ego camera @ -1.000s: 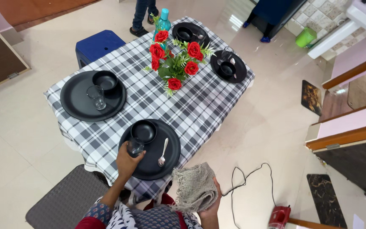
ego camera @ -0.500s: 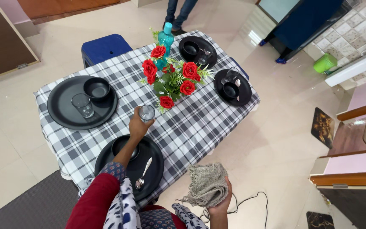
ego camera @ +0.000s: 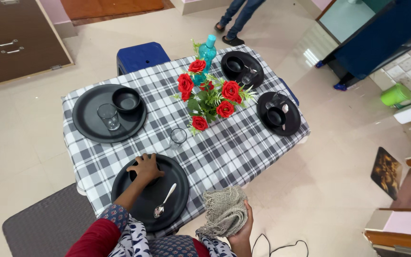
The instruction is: The person wipes various black plates, bowls, and glasses with a cloth, repositioning them on a checkered tablecloth near a vase of red roses and a blue bottle.
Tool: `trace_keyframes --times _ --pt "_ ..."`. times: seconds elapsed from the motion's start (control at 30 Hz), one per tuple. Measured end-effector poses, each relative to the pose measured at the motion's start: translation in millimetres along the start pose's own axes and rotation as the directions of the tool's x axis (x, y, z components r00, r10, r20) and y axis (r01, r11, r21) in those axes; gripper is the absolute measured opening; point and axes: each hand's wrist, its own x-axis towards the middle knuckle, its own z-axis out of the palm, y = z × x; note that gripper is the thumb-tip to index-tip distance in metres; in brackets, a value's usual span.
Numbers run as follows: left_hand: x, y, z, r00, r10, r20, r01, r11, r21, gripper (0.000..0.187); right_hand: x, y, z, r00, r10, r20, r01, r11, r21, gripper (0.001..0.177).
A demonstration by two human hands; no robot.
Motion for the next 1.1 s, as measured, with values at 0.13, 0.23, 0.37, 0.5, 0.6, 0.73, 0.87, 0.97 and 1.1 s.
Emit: trace_keyframes --times 0.13,0.23,0.37,0.5,0.6,0.73,0.87,0.97,1.1 --pt "-4 -24 -17 0.988 -0.155 -0.030 0.137 0.937 -0.320 0.100 15 1 21 0.994 0.017 0.105 -0.013 0.999 -0.040 0.054" --pt "11 -25 -30 0.961 -0.244 -0.133 0.160 0.877 -0.453 0.098 20 3 33 0.986 0.054 0.160 -0.044 0.997 -0.062 0.053" --pt "54 -22 -37 0.908 -0.415 -0.064 0.254 0.665 -0.702 0.110 21 8 38 0.988 0.034 0.153 -0.018 0.994 -0.106 0.054" --pt "86 -8 -37 0.896 -0.442 0.039 0.304 0.548 -0.779 0.124 14 11 34 0.988 0.058 0.146 -0.044 0.995 -0.093 0.055" --pt "96 -1 -39 0.894 -0.445 0.050 0.324 0.567 -0.757 0.122 10 15 26 0.991 0.032 0.129 -0.020 0.995 -0.096 0.055" --pt "92 2 -39 0.836 -0.511 0.201 0.393 0.302 -0.868 0.088 9 12 10 0.996 0.045 0.082 -0.038 0.995 -0.088 0.055" --pt "58 -6 -1 0.905 -0.371 -0.209 0.003 0.496 -0.868 0.068 7 7 0 0.996 0.018 0.089 -0.011 0.997 -0.077 0.055" --pt "5 0 57 0.717 -0.206 -0.665 -0.332 0.739 -0.586 0.064 11 4 2 0.995 0.020 0.095 -0.013 0.997 -0.075 0.055" --pt "-83 2 128 0.959 0.024 -0.283 -0.152 0.885 -0.441 0.054 19 5 2 0.996 -0.021 0.089 0.027 0.997 -0.068 0.054"
